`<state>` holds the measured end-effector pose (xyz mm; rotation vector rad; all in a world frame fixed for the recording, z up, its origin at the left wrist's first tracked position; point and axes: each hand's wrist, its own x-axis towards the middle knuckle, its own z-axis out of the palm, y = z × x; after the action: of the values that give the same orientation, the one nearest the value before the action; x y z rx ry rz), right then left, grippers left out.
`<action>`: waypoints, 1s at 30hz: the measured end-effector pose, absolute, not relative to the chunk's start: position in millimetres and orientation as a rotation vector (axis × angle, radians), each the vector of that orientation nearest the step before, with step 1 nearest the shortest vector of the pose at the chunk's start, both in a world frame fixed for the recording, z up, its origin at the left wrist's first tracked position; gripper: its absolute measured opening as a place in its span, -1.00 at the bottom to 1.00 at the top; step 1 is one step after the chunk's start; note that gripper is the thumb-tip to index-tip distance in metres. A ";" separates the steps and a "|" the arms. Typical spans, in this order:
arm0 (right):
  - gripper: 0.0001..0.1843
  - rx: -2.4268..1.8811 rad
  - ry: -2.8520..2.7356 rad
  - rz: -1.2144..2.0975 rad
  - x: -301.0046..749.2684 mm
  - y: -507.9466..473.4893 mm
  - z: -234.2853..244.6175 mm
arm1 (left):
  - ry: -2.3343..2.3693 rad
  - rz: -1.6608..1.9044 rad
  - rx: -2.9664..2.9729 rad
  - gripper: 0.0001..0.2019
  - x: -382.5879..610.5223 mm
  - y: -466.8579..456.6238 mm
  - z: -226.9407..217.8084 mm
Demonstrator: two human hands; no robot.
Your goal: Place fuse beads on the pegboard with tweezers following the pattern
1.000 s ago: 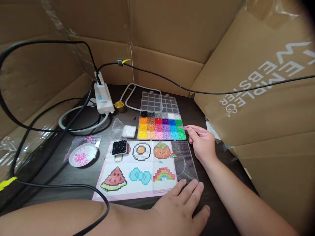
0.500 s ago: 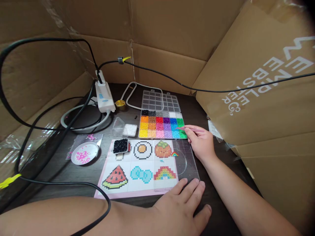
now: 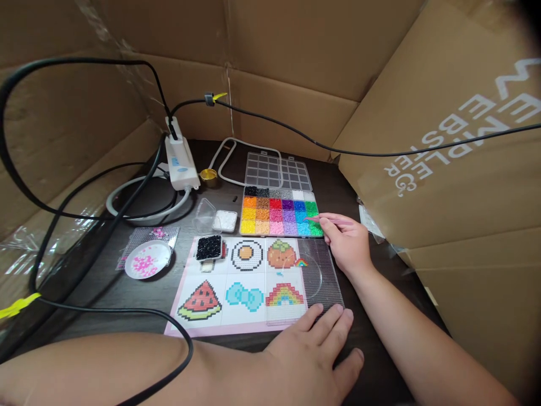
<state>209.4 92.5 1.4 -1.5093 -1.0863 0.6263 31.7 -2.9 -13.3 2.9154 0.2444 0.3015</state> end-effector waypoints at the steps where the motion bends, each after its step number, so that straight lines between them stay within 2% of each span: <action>1: -0.71 -1.514 -1.086 0.624 209.5 92.6 1.3 | 0.244 0.307 2.919 -0.56 31.5 -3.0 -13.3; 25: -0.79 -1.364 -1.055 0.649 213.1 90.6 1.5 | 0.254 0.320 2.901 -0.54 31.6 -6.4 -17.4; 30: -0.80 -1.307 -1.001 0.682 210.2 80.6 7.4 | 0.246 0.263 2.871 -0.32 30.4 -8.2 -13.6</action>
<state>210.2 80.6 7.4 -1.3068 -1.0009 0.6818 30.4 -8.2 -13.6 2.8709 0.2461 0.2626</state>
